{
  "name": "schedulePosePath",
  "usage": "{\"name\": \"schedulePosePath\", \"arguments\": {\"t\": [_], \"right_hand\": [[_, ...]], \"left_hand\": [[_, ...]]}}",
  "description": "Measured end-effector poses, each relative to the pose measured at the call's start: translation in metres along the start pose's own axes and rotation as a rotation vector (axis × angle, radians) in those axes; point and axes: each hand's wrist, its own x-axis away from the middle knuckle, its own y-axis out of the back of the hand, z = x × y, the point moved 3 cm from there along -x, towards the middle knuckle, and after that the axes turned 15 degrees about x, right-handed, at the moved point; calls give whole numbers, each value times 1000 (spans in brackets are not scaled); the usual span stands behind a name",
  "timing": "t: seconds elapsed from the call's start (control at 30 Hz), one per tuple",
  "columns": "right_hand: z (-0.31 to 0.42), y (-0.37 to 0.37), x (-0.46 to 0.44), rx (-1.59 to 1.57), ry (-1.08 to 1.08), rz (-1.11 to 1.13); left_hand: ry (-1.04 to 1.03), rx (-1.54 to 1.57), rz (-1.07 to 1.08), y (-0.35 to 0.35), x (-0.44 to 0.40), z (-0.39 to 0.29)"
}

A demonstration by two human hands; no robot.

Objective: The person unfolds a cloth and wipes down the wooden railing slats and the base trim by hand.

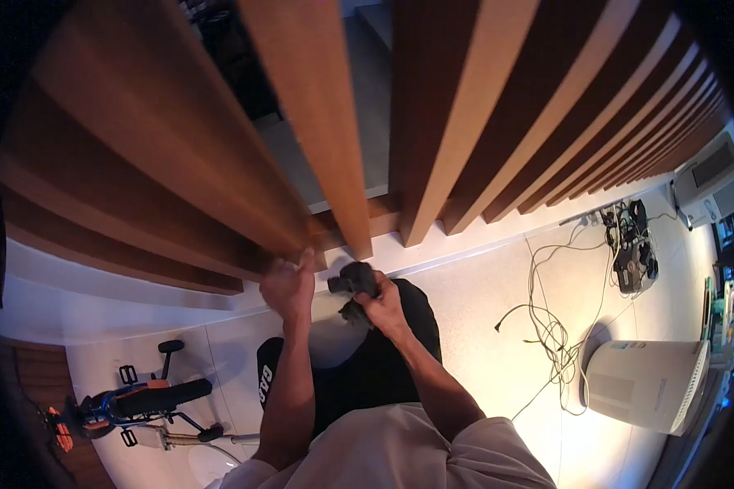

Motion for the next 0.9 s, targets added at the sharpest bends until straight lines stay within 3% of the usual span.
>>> {"name": "schedulePosePath", "arguments": {"t": [0.03,0.13,0.17,0.23,0.27,0.3,0.4,0.43,0.5,0.6,0.67,0.7,0.73,0.77,0.8,0.87,0.9], "right_hand": [[12,11,16,-359,-236,81],[-12,35,32,-613,-302,61],[-4,39,38,-629,-301,115],[-7,37,39,-577,-264,97],[-8,37,39,-517,-221,85],[-8,44,39,-242,-183,76],[4,59,39,-53,-25,98],[2,59,39,-57,-26,102],[-4,58,40,-369,-85,94],[-13,50,29,-384,-86,-42],[-12,47,19,-418,-128,-125],[-4,48,16,-312,-61,-202],[1,51,13,-204,4,-280],[-6,53,7,48,64,-330],[2,53,5,48,55,-331],[38,52,-5,385,166,-402],[42,52,-16,386,167,-400]], "left_hand": [[124,-52,43,6,15,2],[95,-53,164,4,66,24],[94,-59,172,-1,75,25],[156,376,514,-18,92,27],[155,368,517,-24,94,36],[77,362,559,-31,94,43],[-2,379,633,-44,96,46],[2,405,667,-47,97,45],[13,411,713,-52,99,34],[-50,398,796,-57,95,19],[269,664,857,-57,88,23],[193,540,730,-50,81,13],[192,537,735,-47,78,2],[20,442,508,-38,70,-23],[-147,341,281,-32,64,-43],[-200,439,233,-51,51,-66],[-265,545,175,-60,45,-77]]}}
